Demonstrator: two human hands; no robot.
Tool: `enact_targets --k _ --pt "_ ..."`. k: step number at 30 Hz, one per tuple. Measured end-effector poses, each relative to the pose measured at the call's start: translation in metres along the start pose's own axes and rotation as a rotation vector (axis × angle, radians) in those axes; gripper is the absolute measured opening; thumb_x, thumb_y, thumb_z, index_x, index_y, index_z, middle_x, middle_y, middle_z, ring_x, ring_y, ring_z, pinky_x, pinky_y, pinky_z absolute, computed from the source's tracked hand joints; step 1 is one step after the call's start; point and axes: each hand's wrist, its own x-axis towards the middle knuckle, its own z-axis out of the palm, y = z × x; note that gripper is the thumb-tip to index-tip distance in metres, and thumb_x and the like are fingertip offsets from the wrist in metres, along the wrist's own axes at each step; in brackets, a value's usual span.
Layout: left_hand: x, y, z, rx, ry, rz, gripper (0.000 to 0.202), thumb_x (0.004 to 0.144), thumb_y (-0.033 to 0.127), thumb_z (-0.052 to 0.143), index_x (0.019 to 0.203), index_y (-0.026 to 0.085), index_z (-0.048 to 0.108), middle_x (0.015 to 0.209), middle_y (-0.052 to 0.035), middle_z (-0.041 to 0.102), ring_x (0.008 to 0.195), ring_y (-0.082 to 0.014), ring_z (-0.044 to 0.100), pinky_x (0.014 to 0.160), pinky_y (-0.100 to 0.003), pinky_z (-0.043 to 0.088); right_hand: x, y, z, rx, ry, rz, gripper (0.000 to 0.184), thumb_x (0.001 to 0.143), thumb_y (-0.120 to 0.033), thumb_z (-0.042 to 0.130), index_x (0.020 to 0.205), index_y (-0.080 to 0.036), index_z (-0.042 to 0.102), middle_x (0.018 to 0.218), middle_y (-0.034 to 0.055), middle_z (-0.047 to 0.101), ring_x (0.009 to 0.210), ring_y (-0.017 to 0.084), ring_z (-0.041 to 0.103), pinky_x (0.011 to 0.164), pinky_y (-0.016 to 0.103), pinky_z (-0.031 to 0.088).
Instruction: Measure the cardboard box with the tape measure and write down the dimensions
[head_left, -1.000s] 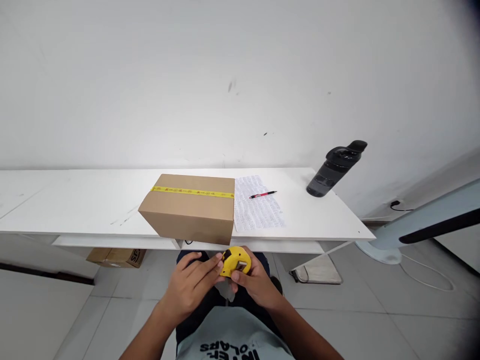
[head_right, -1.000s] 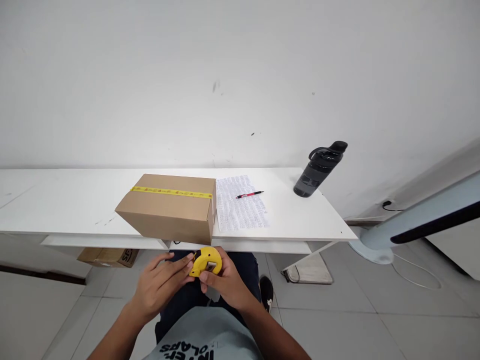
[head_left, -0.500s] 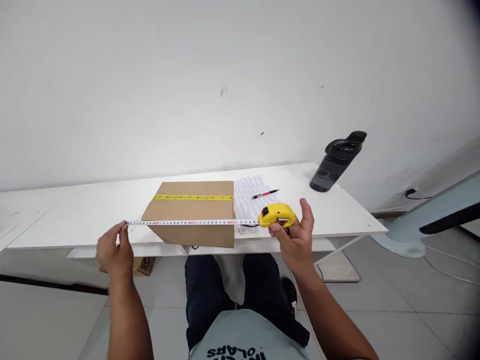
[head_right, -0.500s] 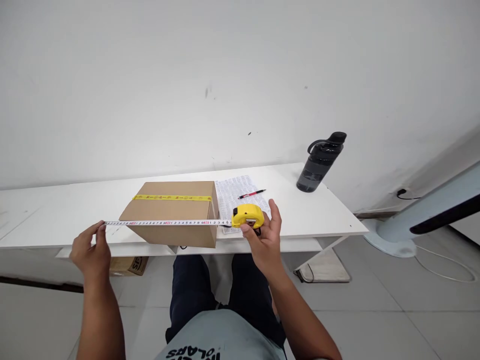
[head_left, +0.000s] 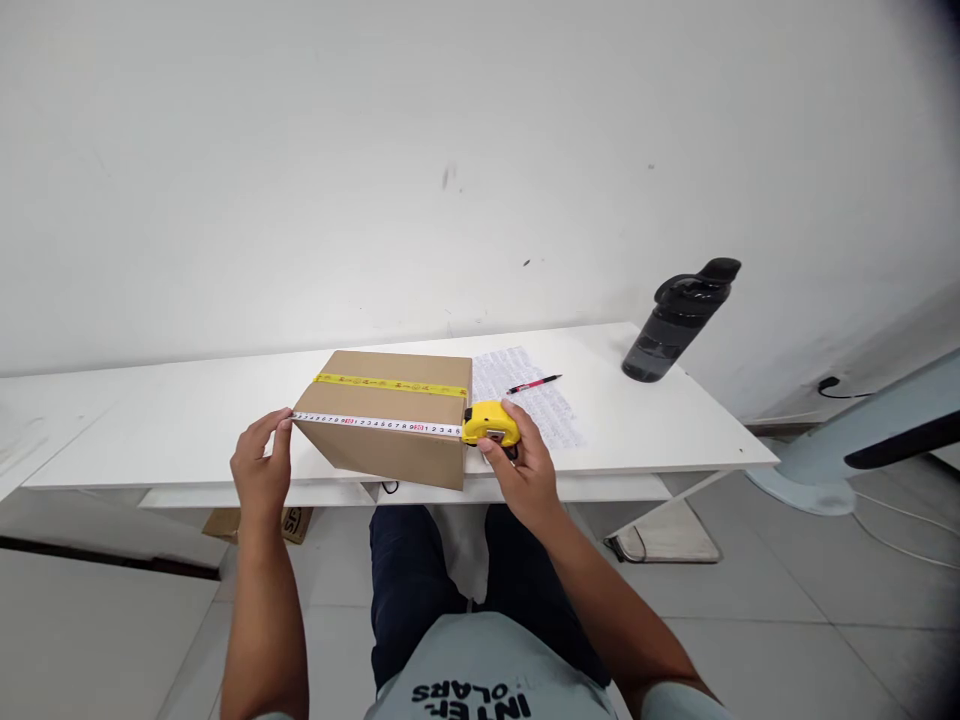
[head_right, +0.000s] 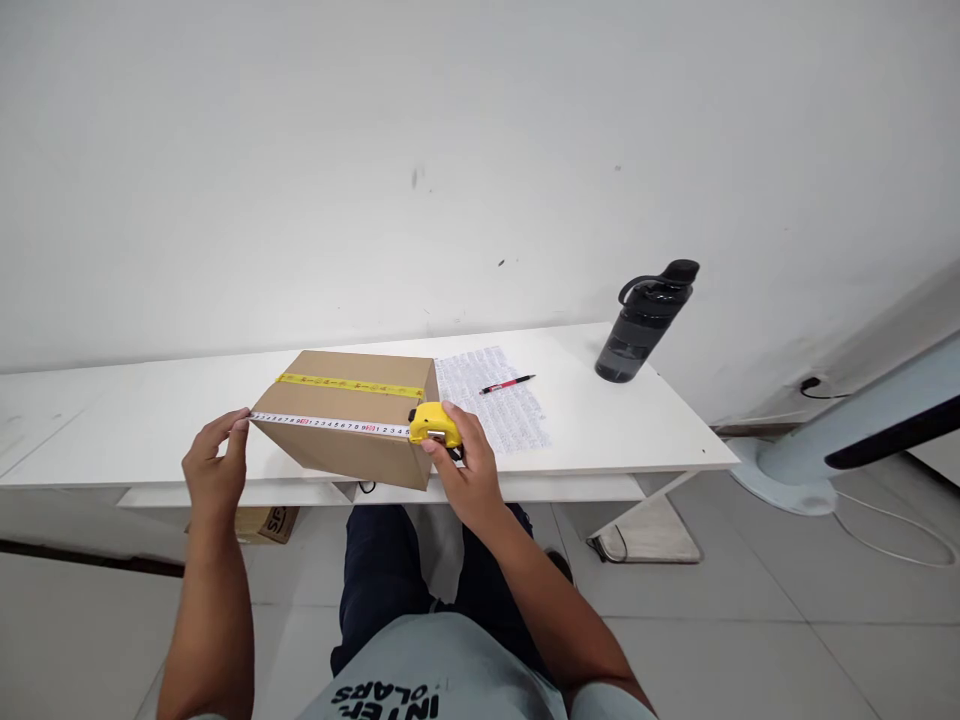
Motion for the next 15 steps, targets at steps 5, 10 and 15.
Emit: enact_targets --k 5,10,15 --pt "-0.010 0.007 0.005 -0.087 0.005 -0.250 0.041 0.092 0.050 0.059 0.117 0.020 0.071 0.118 -0.0081 0.074 0.100 -0.0183 0.069 0.096 -0.036 0.055 -0.002 0.003 -0.001 -0.032 0.023 -0.025 0.047 0.092 -0.036 0.068 0.137 -0.029 0.057 0.122 0.0081 0.065 0.108 0.023 0.063 0.094 0.039 0.054" --pt "-0.010 0.006 0.017 -0.089 0.057 -0.315 0.038 0.091 0.048 0.058 0.113 0.018 0.071 0.114 -0.0089 0.075 0.103 -0.0198 0.069 0.095 -0.037 0.056 -0.002 0.008 -0.001 -0.032 0.017 -0.018 0.049 0.092 -0.038 0.068 0.139 -0.028 0.056 0.126 0.0090 0.064 0.110 0.023 0.063 0.095 0.039 0.055" --pt "-0.014 0.020 0.009 0.123 0.290 -0.127 0.027 0.097 0.038 0.053 0.106 0.019 0.071 0.109 -0.0101 0.074 0.113 -0.0248 0.065 0.113 -0.051 0.040 -0.004 -0.010 -0.006 0.038 0.042 -0.061 0.048 0.090 -0.034 0.071 0.136 -0.031 0.057 0.124 0.0074 0.064 0.110 0.022 0.063 0.095 0.038 0.054"
